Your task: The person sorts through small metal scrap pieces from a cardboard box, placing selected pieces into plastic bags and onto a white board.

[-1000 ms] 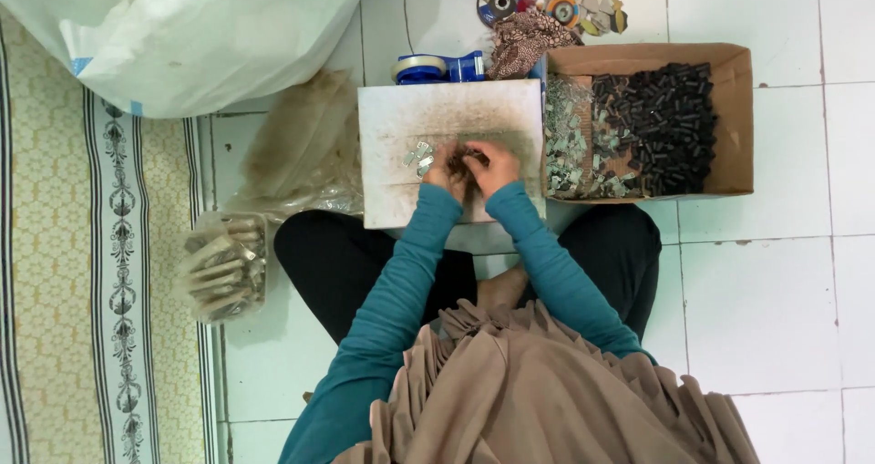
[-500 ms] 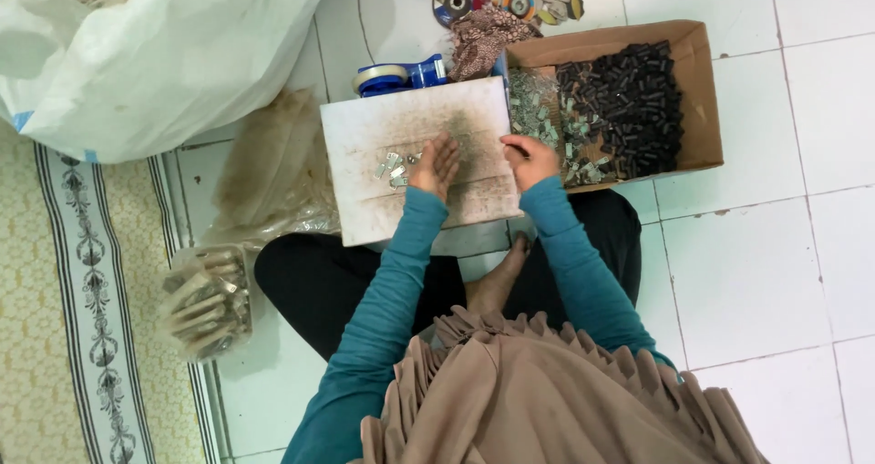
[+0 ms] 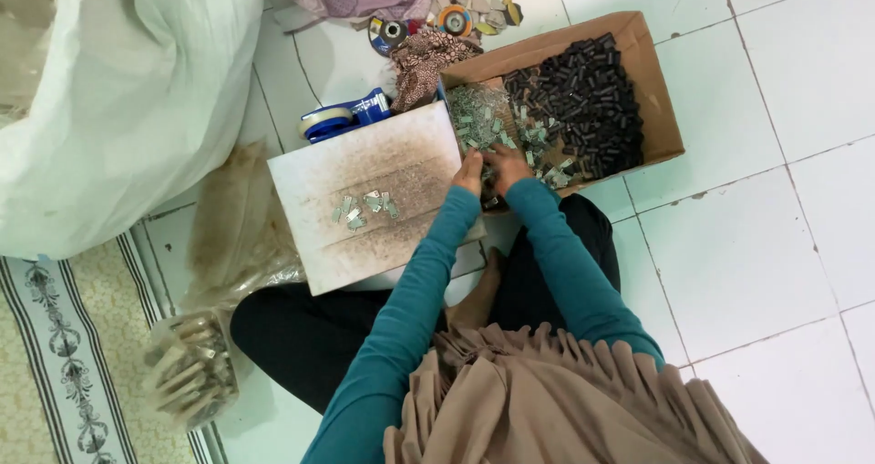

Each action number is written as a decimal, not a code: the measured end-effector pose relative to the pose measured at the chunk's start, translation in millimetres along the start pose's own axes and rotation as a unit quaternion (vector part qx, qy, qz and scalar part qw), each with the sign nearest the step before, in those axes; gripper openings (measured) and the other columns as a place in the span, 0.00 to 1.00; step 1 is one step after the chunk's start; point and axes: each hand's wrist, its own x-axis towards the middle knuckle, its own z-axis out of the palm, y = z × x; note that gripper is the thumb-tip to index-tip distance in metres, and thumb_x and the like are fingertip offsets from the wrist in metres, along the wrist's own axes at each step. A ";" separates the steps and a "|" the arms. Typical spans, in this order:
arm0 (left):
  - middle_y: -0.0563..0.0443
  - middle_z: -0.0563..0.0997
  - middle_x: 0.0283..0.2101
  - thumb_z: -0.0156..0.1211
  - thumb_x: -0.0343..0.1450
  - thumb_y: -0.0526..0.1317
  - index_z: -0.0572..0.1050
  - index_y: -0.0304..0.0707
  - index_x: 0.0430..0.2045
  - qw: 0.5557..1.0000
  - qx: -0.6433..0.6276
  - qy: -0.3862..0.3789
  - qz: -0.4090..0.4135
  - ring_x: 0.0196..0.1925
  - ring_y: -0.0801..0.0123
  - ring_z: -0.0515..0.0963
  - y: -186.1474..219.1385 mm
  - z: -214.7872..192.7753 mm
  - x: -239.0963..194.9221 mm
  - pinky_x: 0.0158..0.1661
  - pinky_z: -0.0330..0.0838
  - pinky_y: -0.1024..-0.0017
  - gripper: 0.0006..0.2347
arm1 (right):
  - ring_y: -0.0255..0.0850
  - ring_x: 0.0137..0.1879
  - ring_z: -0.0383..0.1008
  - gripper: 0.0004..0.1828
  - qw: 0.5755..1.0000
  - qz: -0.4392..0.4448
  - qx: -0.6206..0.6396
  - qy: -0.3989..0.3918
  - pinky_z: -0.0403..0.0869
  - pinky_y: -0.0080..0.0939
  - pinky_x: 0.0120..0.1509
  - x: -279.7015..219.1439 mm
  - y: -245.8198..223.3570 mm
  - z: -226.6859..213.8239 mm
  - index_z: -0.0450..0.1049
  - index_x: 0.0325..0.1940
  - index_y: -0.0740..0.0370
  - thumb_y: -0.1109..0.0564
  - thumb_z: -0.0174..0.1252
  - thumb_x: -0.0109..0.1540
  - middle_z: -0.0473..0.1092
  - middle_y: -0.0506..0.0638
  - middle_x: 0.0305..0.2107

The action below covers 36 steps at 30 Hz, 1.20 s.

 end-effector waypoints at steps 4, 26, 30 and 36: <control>0.38 0.50 0.77 0.50 0.76 0.63 0.53 0.52 0.75 0.989 -0.149 -0.012 -0.017 0.77 0.44 0.54 31.2 1.1 -22.1 0.73 0.58 0.49 0.33 | 0.60 0.77 0.52 0.37 0.985 0.005 -0.156 -0.073 0.70 0.66 0.71 12.6 0.1 26.3 0.69 0.71 0.49 0.60 0.72 0.58 0.47 0.51 0.75; 0.41 0.60 0.73 0.53 0.78 0.60 0.55 0.48 0.74 0.969 -0.246 -0.036 -0.016 0.76 0.47 0.56 25.4 -6.1 -21.1 0.75 0.54 0.51 0.31 | 0.48 0.26 0.81 0.10 0.903 0.148 0.397 0.070 0.83 0.43 0.29 12.4 57.3 9.0 0.79 0.46 0.67 0.62 0.66 0.61 0.77 0.65 0.30; 0.38 0.55 0.75 0.46 0.81 0.57 0.53 0.44 0.74 0.960 -0.268 -0.070 -0.030 0.78 0.44 0.49 0.3 -2.8 12.5 0.77 0.45 0.48 0.29 | 0.50 0.31 0.83 0.16 0.768 0.150 0.617 0.078 0.85 0.42 0.29 -21.3 58.1 -28.8 0.77 0.49 0.75 0.66 0.70 0.59 0.75 0.67 0.32; 0.37 0.64 0.71 0.46 0.80 0.57 0.66 0.44 0.68 0.926 -0.347 -0.098 -0.110 0.75 0.44 0.58 76.0 1.6 -69.7 0.74 0.51 0.51 0.25 | 0.47 0.30 0.82 0.14 0.764 0.107 0.636 0.026 0.85 0.43 0.30 -45.3 35.4 -35.5 0.78 0.48 0.74 0.67 0.70 0.60 0.76 0.64 0.31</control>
